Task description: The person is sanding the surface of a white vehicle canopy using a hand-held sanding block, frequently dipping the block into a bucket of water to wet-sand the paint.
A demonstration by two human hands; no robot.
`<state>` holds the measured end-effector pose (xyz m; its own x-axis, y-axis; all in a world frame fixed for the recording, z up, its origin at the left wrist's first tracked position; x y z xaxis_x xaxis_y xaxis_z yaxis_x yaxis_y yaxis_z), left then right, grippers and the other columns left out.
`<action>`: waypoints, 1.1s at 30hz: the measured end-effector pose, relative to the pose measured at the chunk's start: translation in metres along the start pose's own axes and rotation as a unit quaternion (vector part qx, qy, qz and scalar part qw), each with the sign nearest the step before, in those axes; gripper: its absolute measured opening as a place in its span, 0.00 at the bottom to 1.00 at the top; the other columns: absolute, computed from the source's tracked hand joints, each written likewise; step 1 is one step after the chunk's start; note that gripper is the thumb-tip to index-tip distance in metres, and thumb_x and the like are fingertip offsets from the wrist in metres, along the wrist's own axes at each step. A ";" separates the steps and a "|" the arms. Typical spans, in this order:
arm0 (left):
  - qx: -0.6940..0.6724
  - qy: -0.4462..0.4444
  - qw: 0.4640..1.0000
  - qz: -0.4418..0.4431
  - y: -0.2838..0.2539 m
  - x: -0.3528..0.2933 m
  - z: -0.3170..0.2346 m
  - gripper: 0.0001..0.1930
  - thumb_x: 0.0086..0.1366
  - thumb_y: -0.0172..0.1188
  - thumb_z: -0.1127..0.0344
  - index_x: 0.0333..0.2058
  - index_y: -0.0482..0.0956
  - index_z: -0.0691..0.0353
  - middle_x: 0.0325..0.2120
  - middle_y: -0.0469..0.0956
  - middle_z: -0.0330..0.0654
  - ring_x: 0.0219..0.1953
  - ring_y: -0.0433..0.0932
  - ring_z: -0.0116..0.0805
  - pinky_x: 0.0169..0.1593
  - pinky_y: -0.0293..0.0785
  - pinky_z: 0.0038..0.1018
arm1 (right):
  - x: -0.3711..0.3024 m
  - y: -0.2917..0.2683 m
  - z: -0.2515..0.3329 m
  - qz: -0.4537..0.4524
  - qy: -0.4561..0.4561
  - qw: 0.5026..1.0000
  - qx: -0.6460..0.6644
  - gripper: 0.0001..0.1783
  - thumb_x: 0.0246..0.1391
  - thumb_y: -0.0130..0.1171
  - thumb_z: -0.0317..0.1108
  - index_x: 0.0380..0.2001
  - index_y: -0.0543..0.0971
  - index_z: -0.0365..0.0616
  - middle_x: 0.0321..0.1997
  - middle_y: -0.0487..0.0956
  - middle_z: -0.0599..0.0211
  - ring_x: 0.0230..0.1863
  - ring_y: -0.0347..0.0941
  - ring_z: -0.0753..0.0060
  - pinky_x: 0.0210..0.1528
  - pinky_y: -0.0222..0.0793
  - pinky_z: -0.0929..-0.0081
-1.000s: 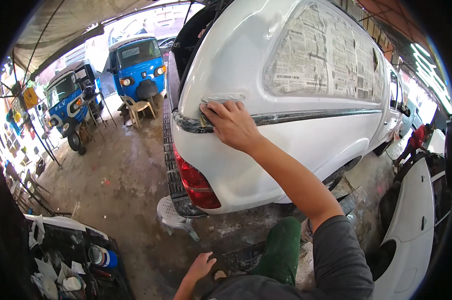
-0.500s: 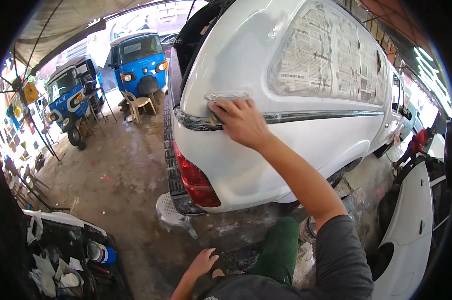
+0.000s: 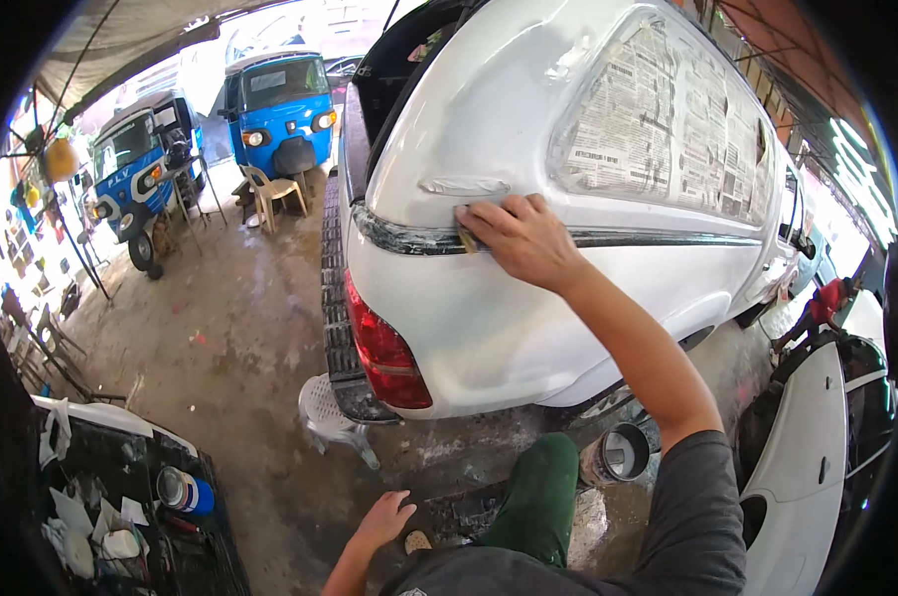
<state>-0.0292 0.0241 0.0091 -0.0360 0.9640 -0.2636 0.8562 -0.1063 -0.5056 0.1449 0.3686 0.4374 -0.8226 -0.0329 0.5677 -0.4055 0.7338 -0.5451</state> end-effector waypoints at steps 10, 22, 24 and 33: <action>0.019 0.042 0.999 -0.027 -0.007 0.012 -0.006 0.25 0.71 0.59 0.54 0.59 0.76 0.67 0.56 0.76 0.59 0.60 0.74 0.56 0.64 0.70 0.41 | 0.040 0.012 0.029 0.016 -0.053 0.998 0.032 0.34 0.50 0.69 0.50 0.61 0.77 0.57 0.55 0.72 0.80 0.45 0.69 0.70 0.48 0.68 0.65; -0.020 0.025 0.998 -0.059 -0.008 0.012 -0.016 0.25 0.71 0.59 0.54 0.58 0.76 0.66 0.55 0.77 0.58 0.58 0.75 0.56 0.62 0.71 0.42 | 0.067 0.013 0.033 -0.008 -0.135 0.991 -0.016 0.22 0.58 0.61 0.50 0.53 0.82 0.56 0.49 0.74 0.83 0.45 0.71 0.74 0.43 0.69 0.68; -0.029 0.015 0.998 -0.053 -0.010 0.013 -0.015 0.25 0.71 0.59 0.54 0.58 0.76 0.66 0.55 0.77 0.58 0.59 0.75 0.57 0.62 0.71 0.42 | 0.067 0.009 0.031 -0.004 -0.134 0.991 -0.011 0.21 0.59 0.60 0.49 0.53 0.82 0.56 0.49 0.74 0.83 0.45 0.71 0.74 0.43 0.69 0.68; -0.058 0.018 0.995 -0.081 -0.011 -0.003 0.002 0.24 0.70 0.61 0.59 0.58 0.76 0.69 0.54 0.77 0.58 0.53 0.81 0.49 0.57 0.76 0.38 | 0.084 0.015 0.051 0.027 -0.090 0.995 -0.039 0.29 0.54 0.68 0.47 0.59 0.79 0.58 0.53 0.73 0.81 0.48 0.70 0.69 0.46 0.67 0.64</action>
<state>-0.0393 0.0222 0.0141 -0.1625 0.9743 -0.1558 0.8942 0.0786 -0.4407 0.0498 0.3422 0.4456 -0.9031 -0.1079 0.4157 -0.3327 0.7878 -0.5183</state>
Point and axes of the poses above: each hand's wrist, its own x-axis towards the middle knuckle, its own y-axis out of the palm, z = x × y, the point moved 2 cm from there along x, towards the middle knuckle
